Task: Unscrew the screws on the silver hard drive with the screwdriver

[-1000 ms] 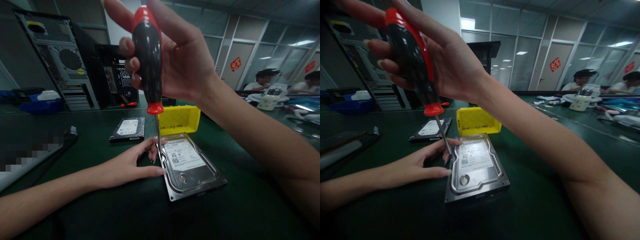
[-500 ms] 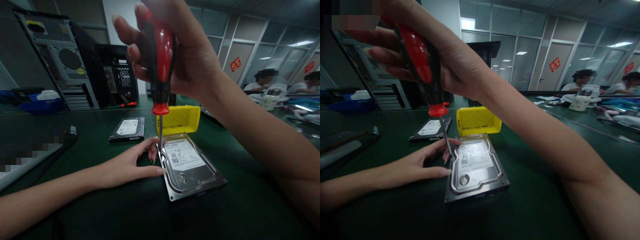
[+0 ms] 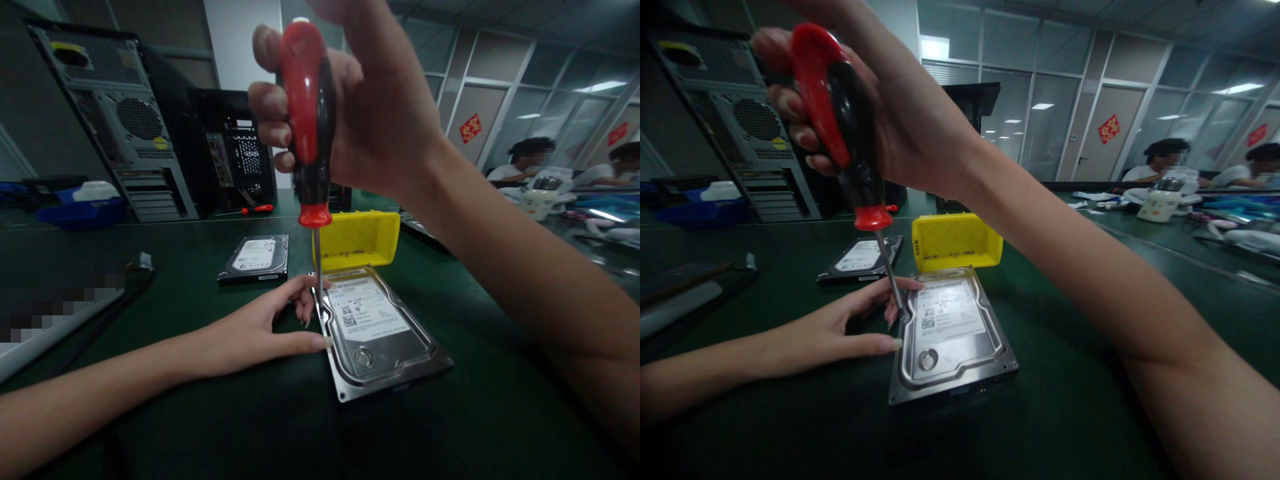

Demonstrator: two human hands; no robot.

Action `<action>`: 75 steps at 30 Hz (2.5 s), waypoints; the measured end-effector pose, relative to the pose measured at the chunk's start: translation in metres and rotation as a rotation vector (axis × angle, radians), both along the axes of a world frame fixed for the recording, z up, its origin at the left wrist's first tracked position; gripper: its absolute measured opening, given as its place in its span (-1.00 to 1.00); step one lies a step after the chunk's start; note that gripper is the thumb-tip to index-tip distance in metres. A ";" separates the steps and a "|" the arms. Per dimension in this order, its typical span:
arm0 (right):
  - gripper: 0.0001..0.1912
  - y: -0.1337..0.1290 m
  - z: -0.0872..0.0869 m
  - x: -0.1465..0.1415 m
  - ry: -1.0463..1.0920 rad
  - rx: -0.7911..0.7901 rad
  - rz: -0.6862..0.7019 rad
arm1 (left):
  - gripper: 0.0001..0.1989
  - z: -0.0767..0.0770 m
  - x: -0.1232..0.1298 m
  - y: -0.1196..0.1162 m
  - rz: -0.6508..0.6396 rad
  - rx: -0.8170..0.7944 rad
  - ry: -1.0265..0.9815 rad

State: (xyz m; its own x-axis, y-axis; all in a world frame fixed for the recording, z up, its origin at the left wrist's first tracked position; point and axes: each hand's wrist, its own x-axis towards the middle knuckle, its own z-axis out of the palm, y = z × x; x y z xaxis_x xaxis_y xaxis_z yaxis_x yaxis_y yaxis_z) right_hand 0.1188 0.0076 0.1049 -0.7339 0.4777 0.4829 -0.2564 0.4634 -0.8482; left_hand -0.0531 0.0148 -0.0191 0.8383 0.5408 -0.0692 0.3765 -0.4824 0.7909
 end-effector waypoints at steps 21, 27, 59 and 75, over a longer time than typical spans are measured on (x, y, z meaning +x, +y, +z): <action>-0.78 -0.006 -0.004 -0.007 -0.008 0.190 -0.015 | -0.38 -0.001 0.000 0.000 0.016 0.019 0.012; -0.51 -0.010 0.004 -0.003 -0.121 0.118 0.022 | -0.38 -0.001 0.001 -0.001 0.015 0.014 -0.010; -0.69 0.003 -0.004 -0.010 0.100 0.276 -0.078 | -0.35 -0.003 0.000 0.000 0.034 0.005 0.004; -0.39 -0.001 0.004 -0.013 0.034 0.225 -0.099 | -0.37 -0.003 0.000 -0.001 0.017 0.000 -0.008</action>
State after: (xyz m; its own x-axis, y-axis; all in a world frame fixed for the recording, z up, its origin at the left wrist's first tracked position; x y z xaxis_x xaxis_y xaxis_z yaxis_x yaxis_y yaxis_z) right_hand 0.1055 0.0067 0.1091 -0.6702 0.4242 0.6089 -0.2267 0.6643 -0.7123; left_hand -0.0529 0.0143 -0.0219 0.8294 0.5552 -0.0624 0.3782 -0.4756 0.7942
